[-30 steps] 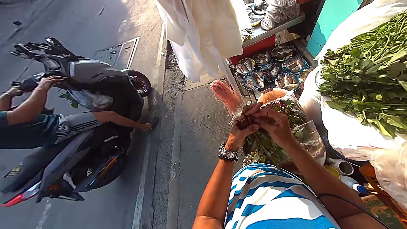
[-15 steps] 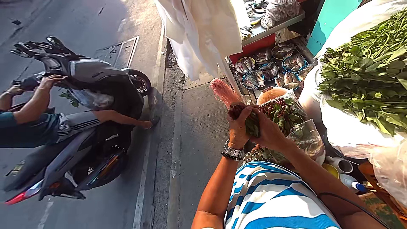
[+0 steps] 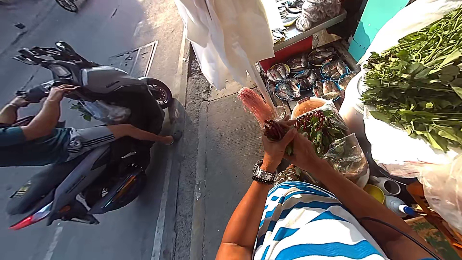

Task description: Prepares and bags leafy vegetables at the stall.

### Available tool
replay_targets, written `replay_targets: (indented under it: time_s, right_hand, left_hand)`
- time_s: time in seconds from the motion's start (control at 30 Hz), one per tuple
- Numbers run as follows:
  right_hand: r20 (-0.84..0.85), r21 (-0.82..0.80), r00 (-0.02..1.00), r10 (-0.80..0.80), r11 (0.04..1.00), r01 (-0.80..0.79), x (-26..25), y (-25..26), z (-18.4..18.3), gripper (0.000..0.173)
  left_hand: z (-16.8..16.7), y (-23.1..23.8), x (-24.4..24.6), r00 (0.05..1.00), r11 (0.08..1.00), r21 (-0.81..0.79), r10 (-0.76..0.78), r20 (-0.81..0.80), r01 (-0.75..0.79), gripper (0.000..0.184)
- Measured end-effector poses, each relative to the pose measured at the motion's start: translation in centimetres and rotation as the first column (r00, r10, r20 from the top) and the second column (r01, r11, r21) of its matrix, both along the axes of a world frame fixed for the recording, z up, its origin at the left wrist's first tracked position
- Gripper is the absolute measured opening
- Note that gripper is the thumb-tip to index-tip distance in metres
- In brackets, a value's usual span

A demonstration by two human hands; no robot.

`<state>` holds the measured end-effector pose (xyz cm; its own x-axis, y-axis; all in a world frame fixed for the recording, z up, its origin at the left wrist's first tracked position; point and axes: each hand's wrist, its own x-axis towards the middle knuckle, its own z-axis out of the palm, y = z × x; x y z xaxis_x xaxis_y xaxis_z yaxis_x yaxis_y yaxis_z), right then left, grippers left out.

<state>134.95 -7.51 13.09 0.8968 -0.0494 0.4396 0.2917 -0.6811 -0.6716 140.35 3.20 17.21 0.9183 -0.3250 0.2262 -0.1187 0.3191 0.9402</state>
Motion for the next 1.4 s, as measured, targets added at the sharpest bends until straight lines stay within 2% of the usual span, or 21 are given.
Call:
replay_targets:
  time_s: [0.1,0.17,0.23,0.3,0.33,0.37,0.4,0.47,0.53,0.6,0.67,0.73,0.8,0.87,0.93,1.0,1.07,1.13,1.23,1.3,1.4]
  right_hand:
    - [-0.371,-0.054,0.904,0.213,0.967,-0.250,-0.6,-3.5,2.5,0.091]
    - [-0.397,0.024,0.894,0.207,0.976,-0.215,-0.8,-6.5,4.4,0.085]
    - [-0.363,0.007,0.922,0.136,0.990,-0.143,-1.1,-8.3,6.5,0.080]
    - [-0.352,-0.183,0.933,0.073,0.972,-0.146,-1.5,-7.9,8.5,0.085]
    - [-0.370,-0.291,0.927,0.057,0.941,-0.174,-1.5,-7.0,9.0,0.088]
    - [-0.429,-0.372,0.902,0.046,0.901,-0.224,-1.4,-5.9,8.9,0.090]
    - [-0.505,-0.416,0.862,0.034,0.866,-0.278,-1.0,-4.9,8.3,0.090]
    - [-0.609,-0.417,0.793,0.012,0.846,-0.333,0.1,-3.7,6.0,0.082]
    - [-0.573,-0.392,0.819,-0.007,0.880,-0.267,1.0,-3.4,3.1,0.061]
    - [-0.532,-0.373,0.846,-0.030,0.906,-0.203,1.0,-3.3,1.0,0.046]
    - [-0.541,-0.390,0.840,-0.041,0.897,-0.207,0.6,-3.2,-0.1,0.043]
    - [-0.562,-0.398,0.826,-0.040,0.889,-0.228,-0.1,-3.1,-0.8,0.042]
    - [-0.572,-0.374,0.820,-0.038,0.901,-0.219,-0.8,-3.3,-1.4,0.039]
    - [-0.582,-0.324,0.810,-0.069,0.933,-0.154,-1.2,-3.8,-2.3,0.035]
    - [-0.670,-0.170,0.737,-0.083,0.985,-0.044,-1.5,-5.0,-2.7,0.035]
    - [-0.668,0.063,0.743,-0.043,0.992,0.113,-2.5,-6.5,-4.7,0.036]
    - [-0.649,0.336,0.760,0.025,0.906,0.258,-3.2,-7.3,-5.9,0.030]
    - [-0.692,0.524,0.711,0.125,0.764,0.376,-2.9,-7.6,-6.5,0.017]
    - [-0.710,0.656,0.664,0.236,0.565,0.500,-3.0,-8.0,-6.4,0.009]
    - [-0.697,0.696,0.665,0.268,0.478,0.536,-3.4,-8.1,-6.1,0.009]
    - [-0.674,0.725,0.678,0.294,0.440,0.530,-4.0,-7.6,-5.8,0.009]
  left_hand:
    - [-0.5,1.4,1.2,0.988,0.981,0.194,-0.011,0.154,-0.019,0.017]
    - [-0.6,2.6,2.0,0.961,0.899,0.434,-0.063,0.270,-0.063,0.015]
    - [0.2,3.2,2.5,0.928,0.637,0.764,-0.214,0.304,-0.104,0.019]
    - [1.6,2.3,2.5,0.920,0.224,0.973,-0.366,0.141,-0.060,0.022]
    - [1.8,1.5,2.3,0.910,0.030,0.999,-0.412,0.052,-0.044,0.024]
    - [1.9,0.8,2.0,0.894,-0.106,0.993,-0.448,0.003,-0.057,0.025]
    - [1.8,0.2,1.6,0.874,-0.177,0.980,-0.486,-0.004,-0.094,0.025]
    - [1.8,-0.8,0.8,0.830,-0.198,0.968,-0.557,0.021,-0.157,0.025]
    - [2.1,-1.6,0.3,0.823,-0.216,0.965,-0.568,-0.001,-0.148,0.033]
    - [1.6,-1.9,0.1,0.840,-0.243,0.964,-0.542,-0.039,-0.112,0.060]
    - [1.0,-2.0,0.1,0.840,-0.268,0.961,-0.536,-0.089,-0.069,0.088]
    - [0.3,-2.2,0.2,0.821,-0.297,0.955,-0.545,-0.170,0.000,0.098]
    - [-0.5,-2.4,0.2,0.799,-0.294,0.954,-0.560,-0.220,0.058,0.104]
    - [-1.6,-2.3,-0.5,0.758,-0.200,0.979,-0.643,-0.108,-0.030,0.114]
    - [-1.5,-2.0,-2.1,0.673,0.045,0.993,-0.732,0.107,-0.109,0.112]
    - [-0.9,-1.8,-4.6,0.573,0.371,0.922,-0.735,0.363,-0.108,0.088]
    - [-0.7,-1.1,-6.6,0.542,0.510,0.859,-0.734,0.410,0.041,0.066]
    - [-2.4,0.1,-7.4,0.585,0.524,0.832,-0.739,0.336,0.184,0.058]
    - [-5.7,1.6,-6.7,0.766,0.505,0.792,-0.638,0.076,0.342,0.046]
    - [-6.9,1.9,-5.6,0.883,0.604,0.671,-0.438,-0.171,0.430,0.044]
    - [-7.4,1.0,-3.7,0.862,0.843,0.388,-0.160,-0.481,0.373,0.037]
